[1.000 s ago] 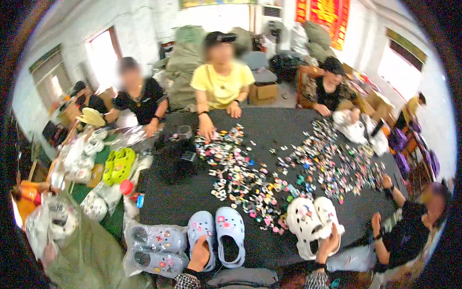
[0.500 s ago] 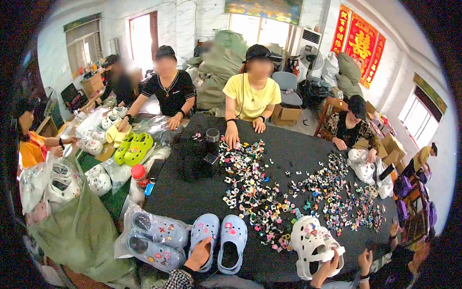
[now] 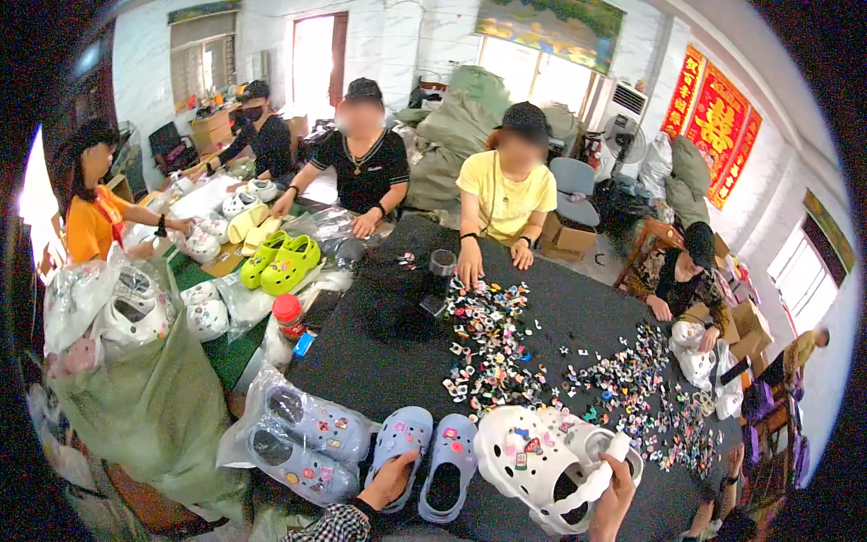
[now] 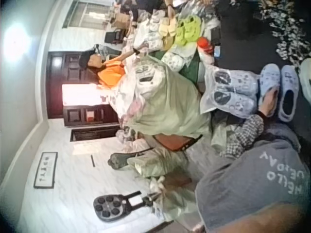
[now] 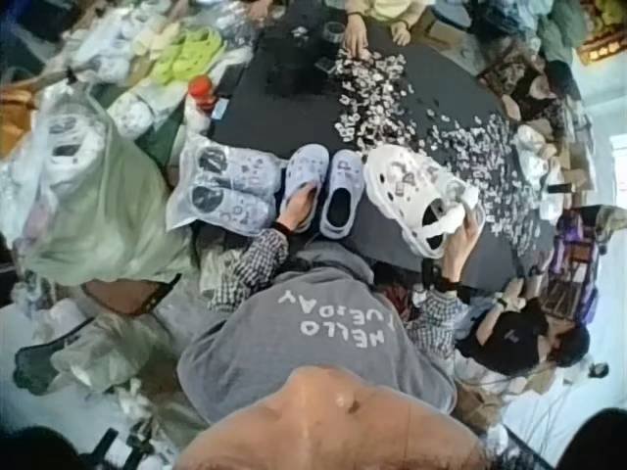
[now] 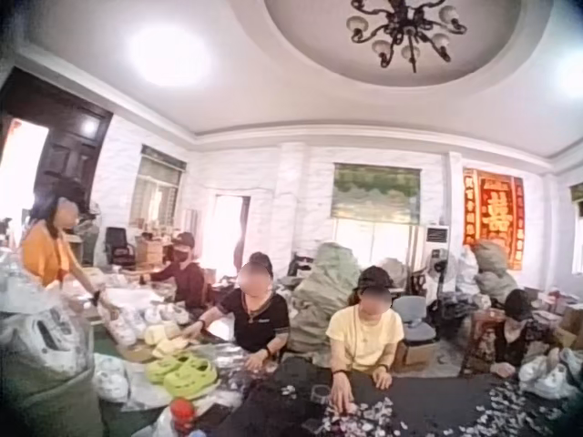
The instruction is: Attaching decorative plastic charms into the holes of rubber clogs.
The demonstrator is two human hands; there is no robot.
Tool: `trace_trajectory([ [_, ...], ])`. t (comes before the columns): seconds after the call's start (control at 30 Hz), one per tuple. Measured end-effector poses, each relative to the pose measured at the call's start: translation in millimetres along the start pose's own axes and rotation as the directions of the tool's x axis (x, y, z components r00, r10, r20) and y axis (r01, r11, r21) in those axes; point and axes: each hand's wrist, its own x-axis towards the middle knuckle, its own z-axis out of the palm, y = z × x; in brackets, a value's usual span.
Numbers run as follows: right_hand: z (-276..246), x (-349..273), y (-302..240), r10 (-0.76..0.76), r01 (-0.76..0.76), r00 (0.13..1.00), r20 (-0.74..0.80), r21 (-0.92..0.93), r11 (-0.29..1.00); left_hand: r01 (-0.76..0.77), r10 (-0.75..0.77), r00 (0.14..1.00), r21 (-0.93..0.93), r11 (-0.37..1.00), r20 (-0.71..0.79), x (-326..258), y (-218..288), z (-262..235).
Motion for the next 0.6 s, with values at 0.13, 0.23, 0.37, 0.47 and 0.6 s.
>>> trace_trajectory([
  [0.13,48.2,18.1,-46.1,0.064,-0.077,0.983,0.172,0.069,0.995,0.003,0.001,0.997,-0.046,0.999,0.079,9.9,-11.2,-14.7],
  [0.23,80.3,31.2,-64.6,0.018,-0.027,0.944,0.328,0.023,0.999,-0.091,0.092,0.979,-0.01,0.996,0.181,7.0,-14.4,-10.4],
  [0.37,143.1,39.7,-95.8,0.072,-0.09,0.852,0.518,0.01,0.996,0.012,0.016,0.987,-0.167,0.986,0.162,23.0,-36.6,-21.8],
  [0.47,198.4,46.0,-119.9,0.157,-0.241,0.773,0.615,0.056,0.969,-0.503,0.393,0.863,0.461,0.731,0.319,7.8,-31.9,-29.7],
  [0.6,295.7,44.6,-143.0,0.276,-0.431,0.599,0.752,0.012,0.902,-0.059,0.037,0.978,0.101,0.993,0.204,40.9,-56.0,-25.6],
])
